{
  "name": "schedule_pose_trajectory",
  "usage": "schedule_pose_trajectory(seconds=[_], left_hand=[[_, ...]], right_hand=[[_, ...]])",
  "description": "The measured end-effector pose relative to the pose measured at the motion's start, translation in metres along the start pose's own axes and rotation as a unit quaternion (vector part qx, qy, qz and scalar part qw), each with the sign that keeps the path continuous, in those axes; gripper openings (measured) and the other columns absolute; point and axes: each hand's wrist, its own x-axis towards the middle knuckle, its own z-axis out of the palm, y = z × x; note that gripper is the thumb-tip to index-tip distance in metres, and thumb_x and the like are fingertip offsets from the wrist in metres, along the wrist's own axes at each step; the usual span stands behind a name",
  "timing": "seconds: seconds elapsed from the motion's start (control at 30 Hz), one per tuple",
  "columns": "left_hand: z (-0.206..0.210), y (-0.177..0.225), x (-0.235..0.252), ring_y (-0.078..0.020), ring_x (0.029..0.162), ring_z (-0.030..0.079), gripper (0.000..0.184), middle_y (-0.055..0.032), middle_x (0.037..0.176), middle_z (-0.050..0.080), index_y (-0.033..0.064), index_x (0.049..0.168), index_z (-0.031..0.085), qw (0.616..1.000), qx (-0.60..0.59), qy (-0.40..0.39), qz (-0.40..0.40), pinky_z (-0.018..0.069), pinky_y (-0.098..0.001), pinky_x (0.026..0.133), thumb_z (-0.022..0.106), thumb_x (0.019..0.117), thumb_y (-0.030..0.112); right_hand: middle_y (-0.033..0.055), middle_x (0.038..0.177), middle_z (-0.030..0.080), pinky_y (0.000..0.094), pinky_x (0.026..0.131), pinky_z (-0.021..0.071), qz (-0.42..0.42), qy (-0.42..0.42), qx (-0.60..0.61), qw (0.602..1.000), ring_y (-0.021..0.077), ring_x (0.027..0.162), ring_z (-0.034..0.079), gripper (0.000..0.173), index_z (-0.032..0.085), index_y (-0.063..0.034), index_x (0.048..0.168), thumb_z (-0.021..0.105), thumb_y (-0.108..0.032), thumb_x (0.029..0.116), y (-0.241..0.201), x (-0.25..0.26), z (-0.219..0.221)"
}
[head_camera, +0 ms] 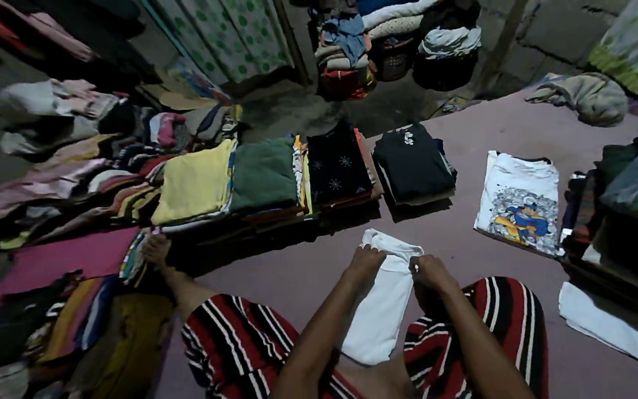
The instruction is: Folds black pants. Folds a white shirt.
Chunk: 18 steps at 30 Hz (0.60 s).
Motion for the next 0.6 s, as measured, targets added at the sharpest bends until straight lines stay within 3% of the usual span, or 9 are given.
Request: schedule_pose_trajectory(seconds=[0.13, 0.2, 0.27, 0.33, 0.37, 0.4, 0.43, 0.5, 0.6], left_hand=[[-0.013, -0.008, -0.013, -0.0442, 0.129, 0.052, 0.029, -0.0224, 0.123, 0.066, 0.0012, 0.120, 0.069, 0.997, 0.069, -0.045, -0.008, 0.0352, -0.0636, 0.108, 0.066, 0.0960, 0.017], [-0.018, -0.013, -0.027, -0.0448, 0.129, 0.051, 0.025, -0.0242, 0.120, 0.067, -0.0020, 0.112, 0.072, 0.997, 0.036, -0.017, 0.064, 0.0292, -0.0644, 0.112, 0.066, 0.0949, 0.015], [-0.023, -0.009, -0.046, -0.0471, 0.125, 0.055, 0.023, -0.0281, 0.112, 0.068, -0.0085, 0.104, 0.072, 0.985, -0.056, 0.032, 0.163, 0.0208, -0.0651, 0.118, 0.065, 0.0908, 0.009], [-0.033, 0.001, -0.072, -0.0459, 0.108, 0.064, 0.021, -0.0277, 0.097, 0.069, -0.0101, 0.098, 0.070, 0.970, -0.099, 0.047, 0.219, 0.0323, -0.0618, 0.114, 0.064, 0.0885, 0.007], [-0.041, 0.006, -0.087, -0.0439, 0.096, 0.065, 0.020, -0.0261, 0.090, 0.067, -0.0093, 0.096, 0.070, 0.970, -0.096, 0.035, 0.221, 0.0442, -0.0604, 0.098, 0.065, 0.0886, 0.008], [-0.052, 0.011, -0.103, -0.0426, 0.087, 0.066, 0.021, -0.0251, 0.085, 0.067, -0.0082, 0.097, 0.070, 0.976, -0.086, 0.012, 0.200, 0.0486, -0.0598, 0.087, 0.066, 0.0889, 0.011], [-0.063, 0.014, -0.118, -0.0439, 0.088, 0.067, 0.024, -0.0260, 0.087, 0.068, -0.0074, 0.101, 0.070, 0.985, -0.065, -0.020, 0.159, 0.0487, -0.0615, 0.085, 0.067, 0.0894, 0.014], [-0.077, 0.010, -0.146, -0.0461, 0.098, 0.067, 0.030, -0.0271, 0.096, 0.070, -0.0057, 0.107, 0.072, 0.996, -0.014, -0.060, 0.070, 0.0475, -0.0651, 0.089, 0.072, 0.0897, 0.018], [-0.094, -0.003, -0.183, -0.0445, 0.103, 0.065, 0.028, -0.0267, 0.105, 0.069, -0.0062, 0.105, 0.071, 1.000, 0.003, -0.019, 0.007, 0.0489, -0.0627, 0.090, 0.073, 0.0887, 0.016]], right_hand=[[0.0287, 0.137, 0.057, 0.0616, 0.109, 0.0402, -0.058, 0.077, -0.011, 0.995, 0.0471, 0.134, 0.049, 0.036, 0.067, -0.0014, 0.127, 0.062, -0.024, 0.1003, -0.006, -0.001, 0.005], [0.0262, 0.140, 0.057, 0.0619, 0.110, 0.0382, -0.134, 0.126, -0.012, 0.983, 0.0458, 0.136, 0.047, 0.042, 0.066, -0.0028, 0.130, 0.069, -0.025, 0.0949, -0.009, 0.002, 0.012], [0.0265, 0.140, 0.057, 0.0666, 0.113, 0.0311, -0.179, 0.118, -0.024, 0.976, 0.0472, 0.139, 0.044, 0.038, 0.069, 0.0000, 0.122, 0.074, -0.020, 0.0907, -0.015, 0.002, 0.015], [0.0265, 0.131, 0.063, 0.0701, 0.114, 0.0248, -0.190, 0.086, -0.049, 0.977, 0.0481, 0.137, 0.046, 0.033, 0.072, 0.0029, 0.116, 0.073, -0.019, 0.0919, -0.020, -0.005, 0.013], [0.0255, 0.126, 0.066, 0.0696, 0.115, 0.0242, -0.185, 0.077, -0.064, 0.978, 0.0475, 0.134, 0.049, 0.033, 0.072, 0.0025, 0.116, 0.071, -0.022, 0.0932, -0.022, -0.014, 0.007], [0.0250, 0.122, 0.068, 0.0683, 0.115, 0.0247, -0.175, 0.069, -0.082, 0.979, 0.0472, 0.131, 0.052, 0.035, 0.072, 0.0020, 0.116, 0.070, -0.026, 0.0947, -0.024, -0.025, -0.002], [0.0245, 0.119, 0.070, 0.0667, 0.115, 0.0271, -0.167, 0.070, -0.101, 0.978, 0.0466, 0.127, 0.055, 0.038, 0.073, 0.0014, 0.116, 0.070, -0.030, 0.0950, -0.023, -0.037, -0.012], [0.0252, 0.108, 0.071, 0.0649, 0.108, 0.0341, -0.181, 0.103, -0.117, 0.971, 0.0471, 0.117, 0.060, 0.039, 0.074, 0.0032, 0.107, 0.072, -0.034, 0.0937, -0.017, -0.063, -0.032], [0.0233, 0.087, 0.070, 0.0647, 0.094, 0.0434, -0.293, 0.226, -0.104, 0.923, 0.0463, 0.097, 0.066, 0.036, 0.072, 0.0037, 0.084, 0.080, -0.031, 0.0864, -0.023, -0.103, -0.059]])
